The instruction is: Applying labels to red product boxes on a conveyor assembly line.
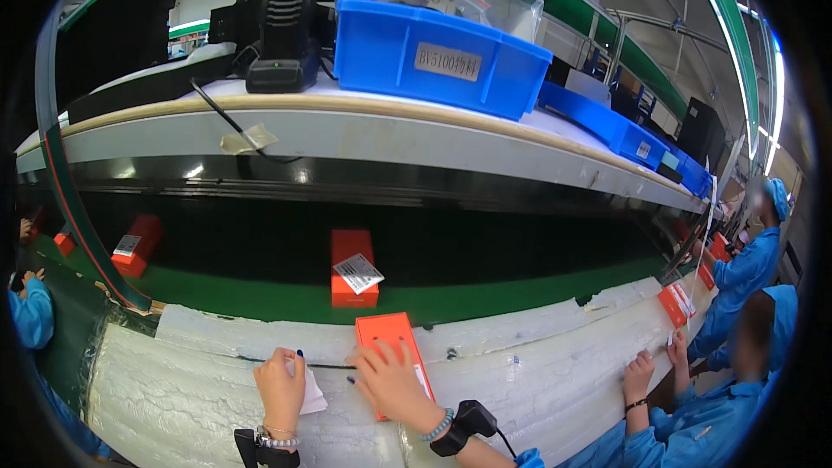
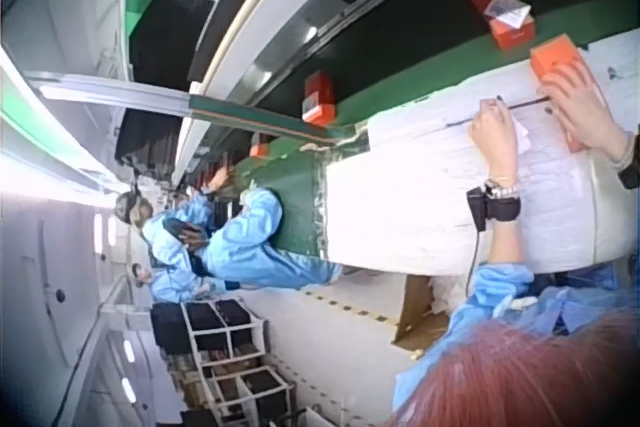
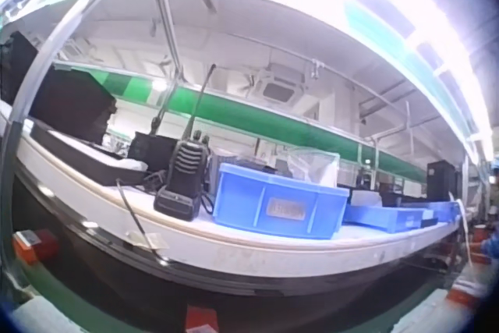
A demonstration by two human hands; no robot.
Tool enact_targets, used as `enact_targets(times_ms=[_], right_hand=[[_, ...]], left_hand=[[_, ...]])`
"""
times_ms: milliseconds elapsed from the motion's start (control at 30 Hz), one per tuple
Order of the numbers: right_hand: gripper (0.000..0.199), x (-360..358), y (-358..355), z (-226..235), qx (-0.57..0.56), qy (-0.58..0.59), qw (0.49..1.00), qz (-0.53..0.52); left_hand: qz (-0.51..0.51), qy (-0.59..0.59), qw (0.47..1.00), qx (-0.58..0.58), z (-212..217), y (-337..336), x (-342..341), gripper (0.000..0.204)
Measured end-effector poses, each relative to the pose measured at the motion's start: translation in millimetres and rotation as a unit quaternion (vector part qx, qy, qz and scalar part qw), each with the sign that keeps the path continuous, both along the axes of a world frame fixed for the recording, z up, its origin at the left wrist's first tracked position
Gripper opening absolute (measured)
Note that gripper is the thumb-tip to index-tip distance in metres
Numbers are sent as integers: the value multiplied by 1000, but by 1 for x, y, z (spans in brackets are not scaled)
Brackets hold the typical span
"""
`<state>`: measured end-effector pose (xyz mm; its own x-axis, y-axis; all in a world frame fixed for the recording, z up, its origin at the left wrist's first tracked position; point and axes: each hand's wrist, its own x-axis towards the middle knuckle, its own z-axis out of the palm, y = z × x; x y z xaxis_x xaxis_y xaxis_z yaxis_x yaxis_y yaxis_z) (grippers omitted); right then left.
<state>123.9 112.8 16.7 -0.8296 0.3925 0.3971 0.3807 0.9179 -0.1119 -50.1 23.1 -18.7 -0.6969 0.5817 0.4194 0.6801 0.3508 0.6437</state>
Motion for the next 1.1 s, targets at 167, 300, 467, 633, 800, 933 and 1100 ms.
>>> enact_targets(times_ms=[167, 300, 467, 633, 800, 933, 1100], right_hand=[[24, 37, 23, -6, -28, -35, 998, -31], [25, 113, 62, -6, -5, -66, 973, -219], [37, 129, 94, -6, 168, -80, 917, -353], [56, 39, 108, -6, 29, 15, 984, -177], [70, -44, 130, -10, -46, 10, 967, -250], [74, -70, 149, -24, -62, 5, 945, -322], [65, -58, 144, -23, -16, 25, 949, -315]], left_hand=[[-3, -3, 1000, -26, -15, -1, -6, 11], [-28, -5, 999, -26, -5, -3, 4, 9], [-45, 3, 999, 29, 4, 3, 11, 9], [-102, -38, 990, 94, 6, 10, 13, 8], [-164, -107, 974, 112, 11, 15, 22, 9], [-206, -105, 967, 108, 12, 16, 26, 10], [-216, -109, 965, 105, 13, 15, 28, 9]])
